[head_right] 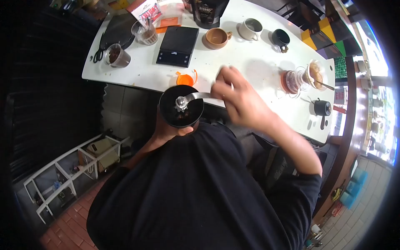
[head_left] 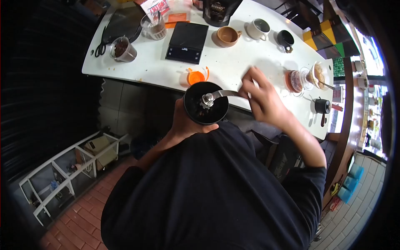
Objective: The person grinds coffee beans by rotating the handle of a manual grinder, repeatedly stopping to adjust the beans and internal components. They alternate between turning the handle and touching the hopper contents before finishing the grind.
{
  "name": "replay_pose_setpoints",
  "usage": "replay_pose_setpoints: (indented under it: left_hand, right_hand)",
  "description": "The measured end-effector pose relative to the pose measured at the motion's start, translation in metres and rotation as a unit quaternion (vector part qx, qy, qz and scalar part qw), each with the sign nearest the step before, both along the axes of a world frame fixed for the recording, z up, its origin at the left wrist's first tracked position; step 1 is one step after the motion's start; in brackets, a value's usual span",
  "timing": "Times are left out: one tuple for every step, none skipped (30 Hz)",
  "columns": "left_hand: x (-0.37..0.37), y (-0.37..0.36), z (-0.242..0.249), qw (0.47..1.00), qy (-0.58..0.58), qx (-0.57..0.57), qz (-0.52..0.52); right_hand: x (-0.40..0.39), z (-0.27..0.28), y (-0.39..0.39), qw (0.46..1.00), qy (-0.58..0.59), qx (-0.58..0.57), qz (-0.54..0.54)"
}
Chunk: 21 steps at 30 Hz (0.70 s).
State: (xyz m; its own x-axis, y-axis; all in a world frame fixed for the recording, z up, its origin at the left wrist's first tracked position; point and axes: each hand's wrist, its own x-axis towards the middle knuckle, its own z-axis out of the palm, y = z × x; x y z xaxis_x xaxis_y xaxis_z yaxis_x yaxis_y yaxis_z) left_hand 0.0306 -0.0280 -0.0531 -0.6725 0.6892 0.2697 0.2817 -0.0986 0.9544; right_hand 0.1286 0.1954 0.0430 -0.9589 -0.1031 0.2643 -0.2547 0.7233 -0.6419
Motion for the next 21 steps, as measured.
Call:
replay_pose_setpoints:
  left_hand:
    - [-0.002,0.0,-0.003,1.0,-0.005,-0.003,0.006]
    - [-0.004,0.002,-0.005,0.999,0.032,-0.017,0.003]
    - [-0.005,0.004,-0.006,0.997,0.071,-0.03,-0.004]
    - [-0.003,0.008,-0.003,0.998,0.058,-0.01,-0.011]
    - [-0.002,0.011,-0.002,0.998,0.059,-0.01,-0.02]
    - [0.0,0.014,-0.002,0.998,0.004,-0.036,-0.048]
    - [0.002,0.017,-0.002,0.994,-0.049,-0.063,-0.076]
    - [0.001,0.022,0.0,0.987,-0.109,-0.049,-0.105]
    - [0.0,0.024,0.016,0.972,-0.142,-0.12,-0.142]
    - [0.003,0.026,0.017,0.971,-0.138,-0.122,-0.152]
    - [0.006,0.026,0.016,0.974,-0.092,-0.125,-0.167]
    - [0.009,0.025,0.014,0.974,-0.047,-0.127,-0.18]
    - [0.012,0.024,0.011,0.973,-0.002,-0.129,-0.192]
    - [0.016,0.021,0.007,0.97,0.042,-0.129,-0.203]
    - [0.019,0.018,0.003,0.965,0.085,-0.129,-0.211]
    - [0.021,0.016,-0.003,0.959,0.127,-0.129,-0.216]
    - [0.022,0.013,-0.008,0.952,0.17,-0.128,-0.22]
    - [0.019,0.011,-0.016,0.956,0.246,-0.07,-0.147]
    - [0.016,0.015,-0.01,0.971,0.207,-0.042,-0.112]
    - [0.013,0.02,-0.002,0.974,0.194,-0.018,-0.115]
    - [0.011,0.024,0.008,0.976,0.18,0.007,-0.118]
  right_hand:
    - [0.014,0.007,-0.009,0.999,0.025,0.023,0.035]
    - [0.024,0.007,-0.02,0.993,0.071,0.003,0.093]
    - [0.029,0.019,-0.031,0.981,0.08,0.046,0.169]
    - [0.03,0.025,-0.044,0.969,0.101,0.054,0.22]
    - [0.03,0.025,-0.06,0.957,0.157,0.069,0.233]
    - [0.026,0.02,-0.073,0.95,0.185,0.032,0.248]
    - [0.019,0.025,-0.081,0.947,0.173,0.02,0.271]
    - [0.012,0.024,-0.091,0.942,0.186,0.01,0.28]
    - [-0.001,0.029,-0.098,0.936,0.196,0.016,0.291]
    - [-0.012,0.028,-0.107,0.932,0.197,0.035,0.302]
    - [-0.025,0.026,-0.114,0.928,0.197,0.053,0.313]
    - [-0.038,0.026,-0.118,0.928,0.208,0.059,0.302]
    - [-0.051,0.029,-0.117,0.929,0.219,0.064,0.293]
    - [-0.062,0.031,-0.111,0.934,0.197,0.057,0.291]
    - [-0.074,0.031,-0.104,0.94,0.164,0.056,0.294]
    - [-0.085,0.029,-0.097,0.946,0.167,0.042,0.276]
    - [-0.094,0.026,-0.089,0.95,0.17,0.029,0.26]
    - [-0.102,0.02,-0.08,0.954,0.184,-0.005,0.238]
    - [-0.108,0.016,-0.072,0.956,0.197,-0.039,0.215]
    - [-0.116,0.011,-0.066,0.954,0.204,-0.065,0.209]
    - [-0.118,0.013,-0.058,0.958,0.192,-0.067,0.203]
